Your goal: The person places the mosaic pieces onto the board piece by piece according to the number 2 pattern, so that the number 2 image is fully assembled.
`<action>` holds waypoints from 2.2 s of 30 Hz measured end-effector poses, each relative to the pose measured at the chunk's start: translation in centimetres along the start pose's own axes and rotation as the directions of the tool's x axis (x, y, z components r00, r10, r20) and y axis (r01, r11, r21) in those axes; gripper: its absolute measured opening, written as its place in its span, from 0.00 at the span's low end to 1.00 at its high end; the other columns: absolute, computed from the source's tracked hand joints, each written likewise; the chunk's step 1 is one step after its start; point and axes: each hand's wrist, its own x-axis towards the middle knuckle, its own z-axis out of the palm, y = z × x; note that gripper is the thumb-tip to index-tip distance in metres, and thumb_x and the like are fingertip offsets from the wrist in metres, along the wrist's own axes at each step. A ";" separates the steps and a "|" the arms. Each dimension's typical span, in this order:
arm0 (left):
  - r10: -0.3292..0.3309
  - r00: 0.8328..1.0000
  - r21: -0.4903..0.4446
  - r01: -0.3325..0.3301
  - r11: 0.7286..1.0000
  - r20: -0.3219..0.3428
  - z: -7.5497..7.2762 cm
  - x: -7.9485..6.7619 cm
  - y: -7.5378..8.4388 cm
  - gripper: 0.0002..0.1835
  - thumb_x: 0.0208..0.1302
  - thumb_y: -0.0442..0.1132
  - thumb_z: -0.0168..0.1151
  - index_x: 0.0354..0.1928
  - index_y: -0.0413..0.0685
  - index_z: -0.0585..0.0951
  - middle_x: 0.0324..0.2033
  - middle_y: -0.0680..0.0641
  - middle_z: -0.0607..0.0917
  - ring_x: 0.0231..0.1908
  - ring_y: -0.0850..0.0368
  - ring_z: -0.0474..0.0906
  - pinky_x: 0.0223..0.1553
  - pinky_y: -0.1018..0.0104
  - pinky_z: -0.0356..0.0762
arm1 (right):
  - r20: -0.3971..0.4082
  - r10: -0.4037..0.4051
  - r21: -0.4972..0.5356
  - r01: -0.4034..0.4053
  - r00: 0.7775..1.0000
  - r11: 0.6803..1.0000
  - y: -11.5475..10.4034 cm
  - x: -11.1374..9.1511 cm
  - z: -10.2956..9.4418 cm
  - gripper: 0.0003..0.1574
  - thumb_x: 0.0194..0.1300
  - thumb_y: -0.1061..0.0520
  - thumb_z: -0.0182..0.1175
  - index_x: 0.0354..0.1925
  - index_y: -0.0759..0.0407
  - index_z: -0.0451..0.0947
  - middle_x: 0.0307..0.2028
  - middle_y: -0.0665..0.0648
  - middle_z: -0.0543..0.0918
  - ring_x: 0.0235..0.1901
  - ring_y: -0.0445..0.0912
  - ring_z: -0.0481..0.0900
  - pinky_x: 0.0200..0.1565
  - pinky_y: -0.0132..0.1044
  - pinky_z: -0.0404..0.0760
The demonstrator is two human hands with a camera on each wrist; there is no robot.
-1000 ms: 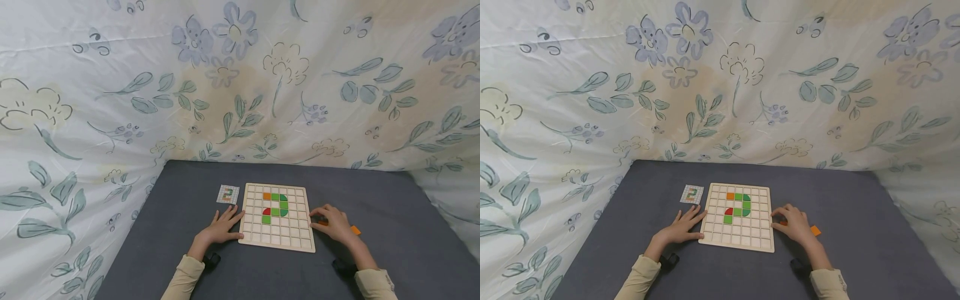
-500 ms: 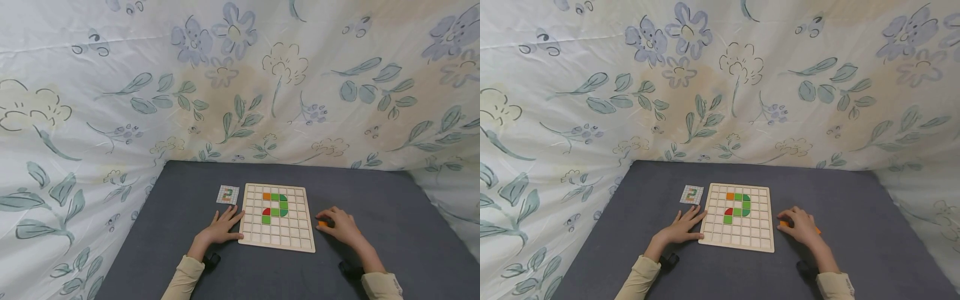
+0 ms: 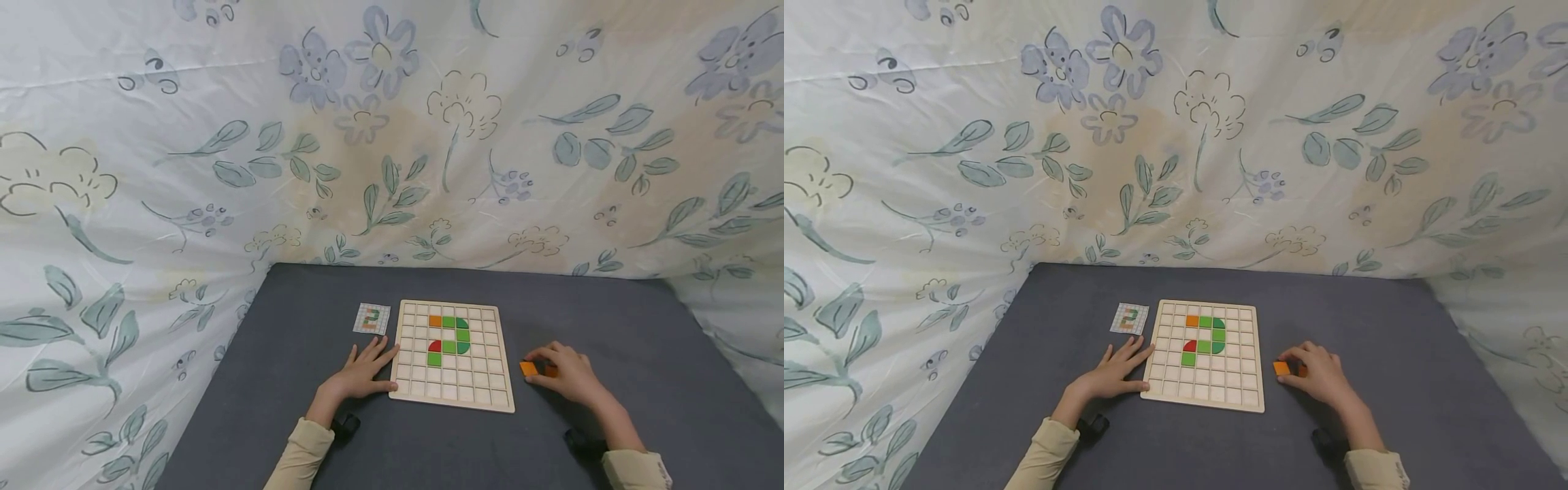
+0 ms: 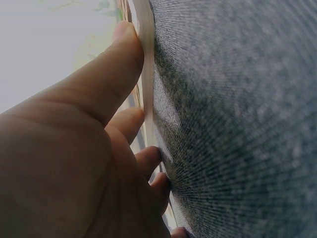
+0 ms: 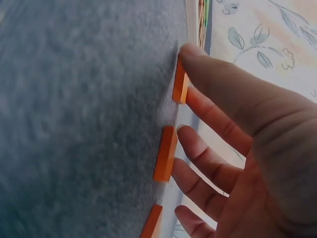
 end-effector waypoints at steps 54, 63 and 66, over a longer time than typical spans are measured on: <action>0.000 1.000 0.020 -0.001 1.000 0.009 0.0 0.1 -0.2 0.41 0.61 0.58 0.57 0.72 0.53 0.54 0.72 0.41 0.49 0.72 0.43 0.39 0.65 0.35 0.31 | -0.036 -0.029 0.011 0.030 0.999 0.999 -1.5 2.5 0.8 0.16 0.53 0.45 0.67 0.39 0.49 0.80 0.35 0.51 0.76 0.37 0.50 0.73 0.41 0.54 0.60; 0.000 1.000 0.019 0.000 1.000 0.008 0.1 0.2 -0.2 0.41 0.61 0.58 0.56 0.72 0.53 0.54 0.72 0.42 0.49 0.72 0.43 0.38 0.64 0.34 0.32 | -0.028 -0.057 0.012 0.057 0.998 0.998 -2.5 3.1 1.6 0.17 0.51 0.45 0.69 0.38 0.48 0.80 0.35 0.50 0.76 0.38 0.47 0.72 0.43 0.55 0.62; -0.003 1.000 0.021 0.002 1.000 0.007 0.2 0.2 -0.2 0.41 0.61 0.58 0.56 0.72 0.53 0.54 0.72 0.42 0.48 0.71 0.43 0.38 0.64 0.34 0.32 | -0.018 -0.071 0.020 0.071 0.997 0.997 -2.9 3.3 1.7 0.16 0.51 0.45 0.69 0.38 0.46 0.80 0.35 0.50 0.75 0.37 0.47 0.72 0.43 0.55 0.62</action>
